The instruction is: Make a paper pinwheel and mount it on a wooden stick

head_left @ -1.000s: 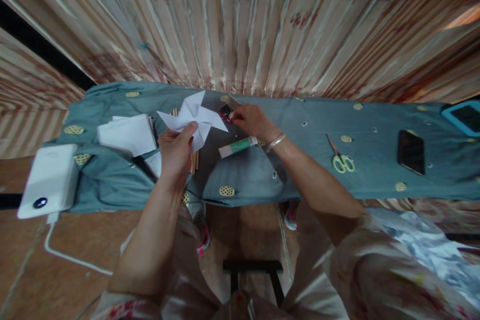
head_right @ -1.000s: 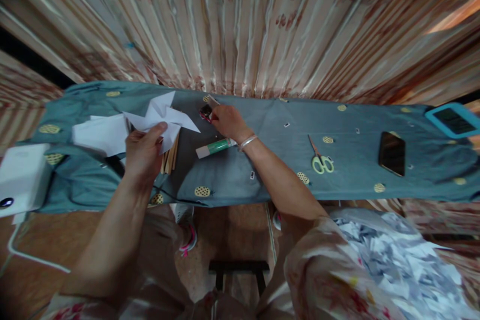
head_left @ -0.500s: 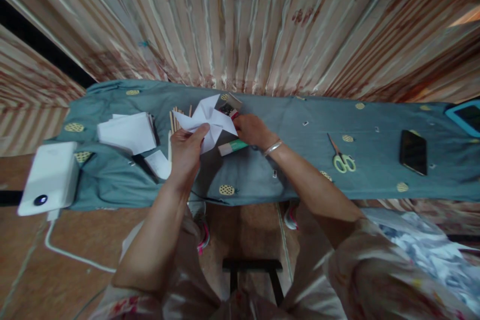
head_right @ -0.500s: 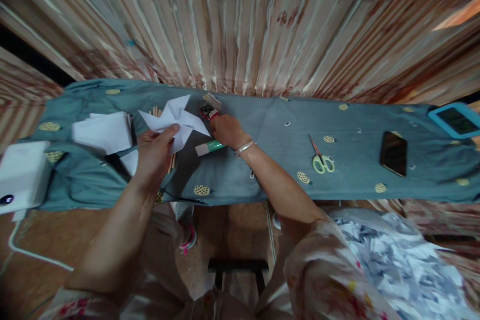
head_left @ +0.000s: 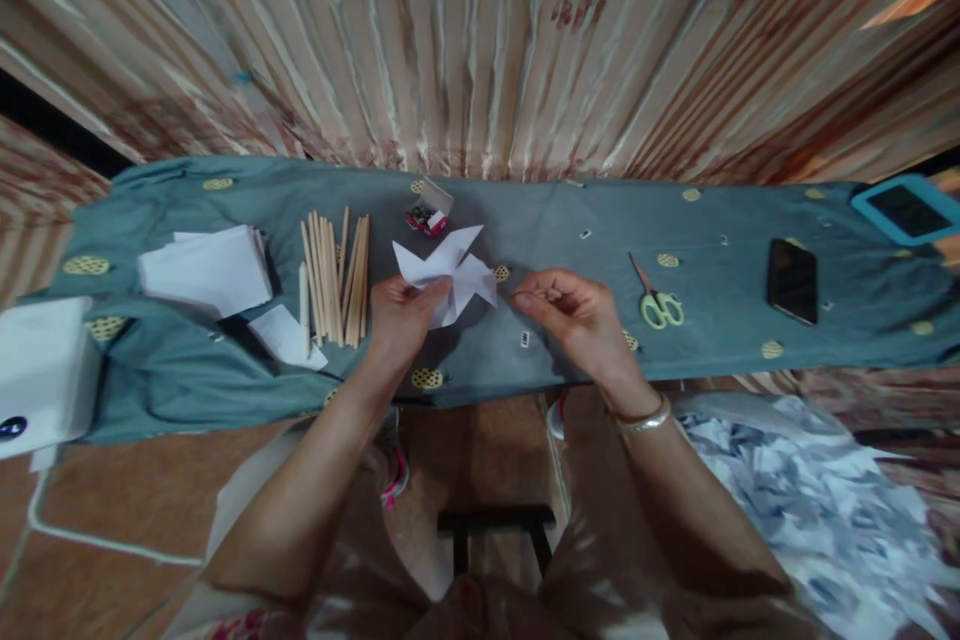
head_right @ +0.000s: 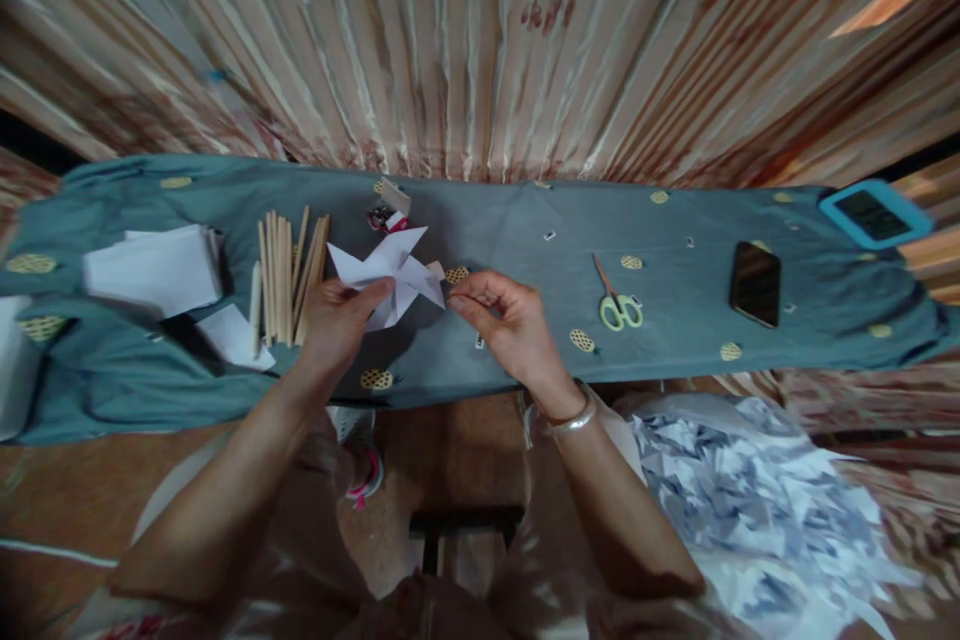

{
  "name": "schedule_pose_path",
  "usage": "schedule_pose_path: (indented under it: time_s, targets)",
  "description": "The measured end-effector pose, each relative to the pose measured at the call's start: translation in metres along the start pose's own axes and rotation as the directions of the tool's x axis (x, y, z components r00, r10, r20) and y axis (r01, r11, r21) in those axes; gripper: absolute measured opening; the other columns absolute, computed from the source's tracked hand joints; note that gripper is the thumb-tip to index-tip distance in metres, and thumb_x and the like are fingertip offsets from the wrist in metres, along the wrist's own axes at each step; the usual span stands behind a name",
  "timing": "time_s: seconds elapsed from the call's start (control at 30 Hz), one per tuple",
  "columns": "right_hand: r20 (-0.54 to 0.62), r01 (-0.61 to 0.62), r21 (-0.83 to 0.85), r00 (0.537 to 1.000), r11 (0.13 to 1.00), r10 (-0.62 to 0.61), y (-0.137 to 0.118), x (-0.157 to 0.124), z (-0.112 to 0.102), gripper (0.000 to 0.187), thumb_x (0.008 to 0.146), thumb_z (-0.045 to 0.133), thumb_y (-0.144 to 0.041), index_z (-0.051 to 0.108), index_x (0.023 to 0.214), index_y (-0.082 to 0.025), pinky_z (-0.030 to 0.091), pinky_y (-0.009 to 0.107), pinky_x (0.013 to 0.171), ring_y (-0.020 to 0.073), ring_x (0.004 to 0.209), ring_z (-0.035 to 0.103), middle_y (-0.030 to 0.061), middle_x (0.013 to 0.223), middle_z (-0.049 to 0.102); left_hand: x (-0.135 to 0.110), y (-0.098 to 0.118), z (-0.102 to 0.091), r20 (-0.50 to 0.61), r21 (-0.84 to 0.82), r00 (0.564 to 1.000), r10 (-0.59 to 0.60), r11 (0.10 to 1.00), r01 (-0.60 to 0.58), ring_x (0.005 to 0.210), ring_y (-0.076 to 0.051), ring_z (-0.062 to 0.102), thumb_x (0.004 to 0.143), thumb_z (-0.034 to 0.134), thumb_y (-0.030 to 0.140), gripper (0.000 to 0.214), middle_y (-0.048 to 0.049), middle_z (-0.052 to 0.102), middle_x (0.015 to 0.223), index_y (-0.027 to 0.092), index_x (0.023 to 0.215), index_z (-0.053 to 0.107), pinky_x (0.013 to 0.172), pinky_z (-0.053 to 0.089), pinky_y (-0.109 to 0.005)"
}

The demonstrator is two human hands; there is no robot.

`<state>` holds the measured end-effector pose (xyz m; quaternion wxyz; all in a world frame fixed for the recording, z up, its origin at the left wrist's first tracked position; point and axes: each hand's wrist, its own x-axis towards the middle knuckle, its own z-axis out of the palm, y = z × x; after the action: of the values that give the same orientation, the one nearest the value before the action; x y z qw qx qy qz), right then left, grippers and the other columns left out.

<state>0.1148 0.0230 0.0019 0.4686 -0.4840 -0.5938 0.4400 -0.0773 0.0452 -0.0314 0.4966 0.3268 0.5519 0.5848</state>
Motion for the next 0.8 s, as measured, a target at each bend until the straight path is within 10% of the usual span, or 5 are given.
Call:
schedule_pose_path:
  time_s: [0.3, 0.8]
  targets:
    - [-0.079, 0.258, -0.428, 0.944, 0.866, -0.321, 0.006, -0.019, 0.007, 0.005, 0.089, 0.065, -0.022, 0.069, 0.089, -0.025, 0.046, 0.045, 0.105, 0.0237, 0.125, 0.057, 0.0049, 0.134, 0.061, -0.016, -0.001, 0.023, 0.129, 0.134, 0.990, -0.048, 0.991, 0.030, 0.057, -0.014, 0.061, 0.057, 0.078, 0.028, 0.018, 0.0003, 0.073, 0.066, 0.016, 0.071, 0.077, 0.057, 0.049, -0.024]
    - [-0.061, 0.151, -0.312, 0.982, 0.938, -0.178, 0.020, -0.013, -0.010, 0.004, 0.086, 0.069, -0.022, 0.072, 0.085, -0.026, 0.032, 0.053, 0.119, 0.0264, 0.145, 0.038, 0.0005, 0.152, 0.047, -0.030, -0.001, 0.043, 0.251, 0.067, 0.952, -0.175, 0.984, 0.163, 0.057, -0.013, 0.059, 0.057, 0.081, 0.029, 0.019, -0.0014, 0.070, 0.064, 0.015, 0.066, 0.072, 0.057, 0.048, -0.024]
